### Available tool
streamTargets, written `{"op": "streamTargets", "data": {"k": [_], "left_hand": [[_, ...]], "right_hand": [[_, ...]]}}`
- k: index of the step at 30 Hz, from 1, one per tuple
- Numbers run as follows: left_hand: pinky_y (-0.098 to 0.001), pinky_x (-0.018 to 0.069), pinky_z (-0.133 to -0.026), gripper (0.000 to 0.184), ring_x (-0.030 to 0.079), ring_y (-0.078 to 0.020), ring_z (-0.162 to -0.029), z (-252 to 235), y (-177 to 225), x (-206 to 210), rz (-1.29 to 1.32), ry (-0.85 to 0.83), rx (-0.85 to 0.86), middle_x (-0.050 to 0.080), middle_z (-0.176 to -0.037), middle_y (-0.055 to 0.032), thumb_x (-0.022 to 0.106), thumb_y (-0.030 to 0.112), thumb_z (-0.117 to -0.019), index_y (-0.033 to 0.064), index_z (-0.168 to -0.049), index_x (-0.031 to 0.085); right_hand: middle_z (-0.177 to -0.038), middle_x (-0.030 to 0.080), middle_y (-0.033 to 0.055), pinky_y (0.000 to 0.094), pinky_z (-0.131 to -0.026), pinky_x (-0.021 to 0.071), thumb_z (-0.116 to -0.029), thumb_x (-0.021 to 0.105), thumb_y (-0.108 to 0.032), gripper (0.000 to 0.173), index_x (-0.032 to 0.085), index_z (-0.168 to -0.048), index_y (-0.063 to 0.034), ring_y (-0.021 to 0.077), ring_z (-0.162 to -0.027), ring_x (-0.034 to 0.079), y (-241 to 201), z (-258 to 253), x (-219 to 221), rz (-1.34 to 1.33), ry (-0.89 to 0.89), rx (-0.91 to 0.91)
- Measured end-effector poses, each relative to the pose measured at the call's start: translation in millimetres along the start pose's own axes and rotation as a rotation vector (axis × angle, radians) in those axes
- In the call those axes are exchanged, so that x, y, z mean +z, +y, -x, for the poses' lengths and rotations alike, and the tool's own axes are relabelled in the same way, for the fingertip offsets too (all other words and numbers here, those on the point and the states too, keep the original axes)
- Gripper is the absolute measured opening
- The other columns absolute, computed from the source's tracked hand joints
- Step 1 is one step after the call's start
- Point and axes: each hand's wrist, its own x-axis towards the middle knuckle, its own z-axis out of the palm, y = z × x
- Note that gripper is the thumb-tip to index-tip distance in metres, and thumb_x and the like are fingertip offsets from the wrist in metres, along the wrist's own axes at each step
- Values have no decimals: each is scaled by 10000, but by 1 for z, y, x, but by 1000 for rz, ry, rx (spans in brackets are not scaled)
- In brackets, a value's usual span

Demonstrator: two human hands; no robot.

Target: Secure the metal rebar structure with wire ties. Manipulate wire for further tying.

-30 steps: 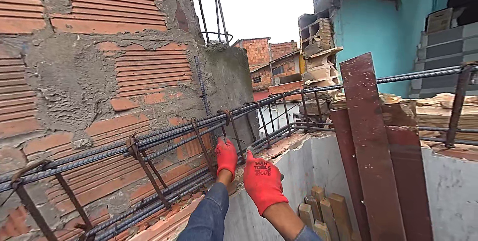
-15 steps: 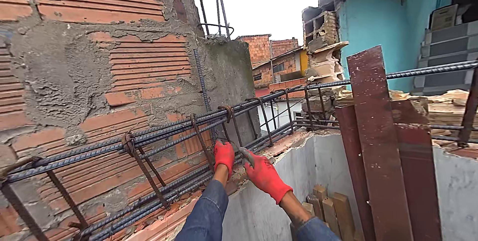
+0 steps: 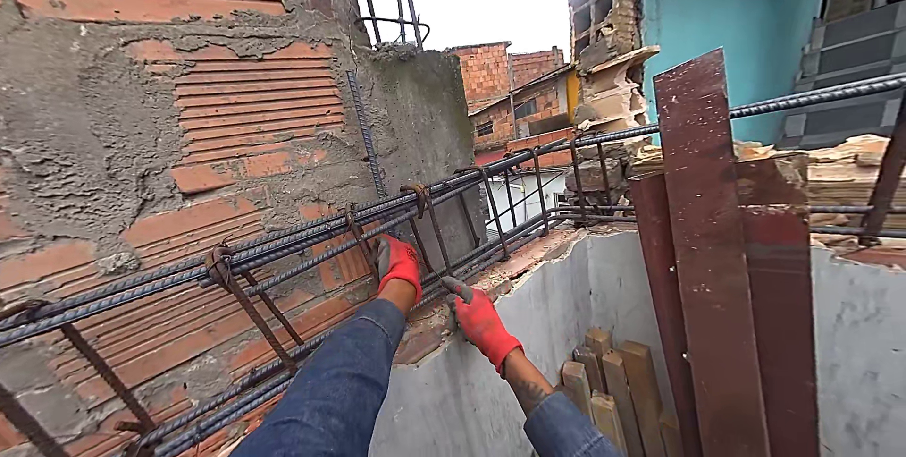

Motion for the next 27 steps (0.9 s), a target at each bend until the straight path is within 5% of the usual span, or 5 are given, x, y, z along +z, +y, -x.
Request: {"op": "streamTargets", "data": {"k": [5, 15, 20, 24, 27], "left_hand": [[-622, 489, -1009, 276, 590, -453, -1261, 12, -1, -19, 160, -9, -56, 630, -1302, -293, 597, 70, -984, -73, -1209, 665], [-573, 540, -939, 358, 636, -432, -1195, 10, 6, -13, 106, 21, -201, 643, -1254, -292, 633, 82, -958, -106, -1260, 596], [-584, 529, -957, 456, 620, -433, -1223, 8, 6, -11, 110, 21, -221, 626, -1292, -297, 661, 104, -939, -96, -1334, 550], [-585, 517, -979, 573, 596, -448, -1255, 5, 6, -12, 76, 0, -234, 595, -1341, -314, 651, 111, -956, -102, -1448, 450], [-579, 519, -983, 422, 610, -446, -1238, 3, 5, -11, 101, 22, -226, 617, -1303, -309, 599, 78, -986, -111, -1357, 530]], "right_hand": [[-1177, 705, 186, 520, -948, 524, -1064, 487, -185, 374, 623, -1405, -112, 311, -1047, 682, -16, 10, -2, 26, -5, 19], [-1337, 662, 157, 547, -1075, 473, -1066, 458, -271, 440, 549, -1486, -176, 311, -1268, 619, -36, 30, 2, 249, -103, 56], [-1304, 669, 172, 570, -990, 524, -1046, 448, -250, 526, 420, -1565, -165, 353, -1228, 642, -75, 60, 18, 550, -225, 53], [-1329, 660, 169, 553, -1052, 485, -1067, 439, -290, 447, 542, -1479, -149, 324, -1262, 621, -59, 34, -7, 340, -135, 67], [-1367, 641, 167, 521, -1093, 467, -1065, 457, -253, 432, 563, -1457, -102, 303, -1293, 603, -57, 30, 5, 102, -81, 109]]}}
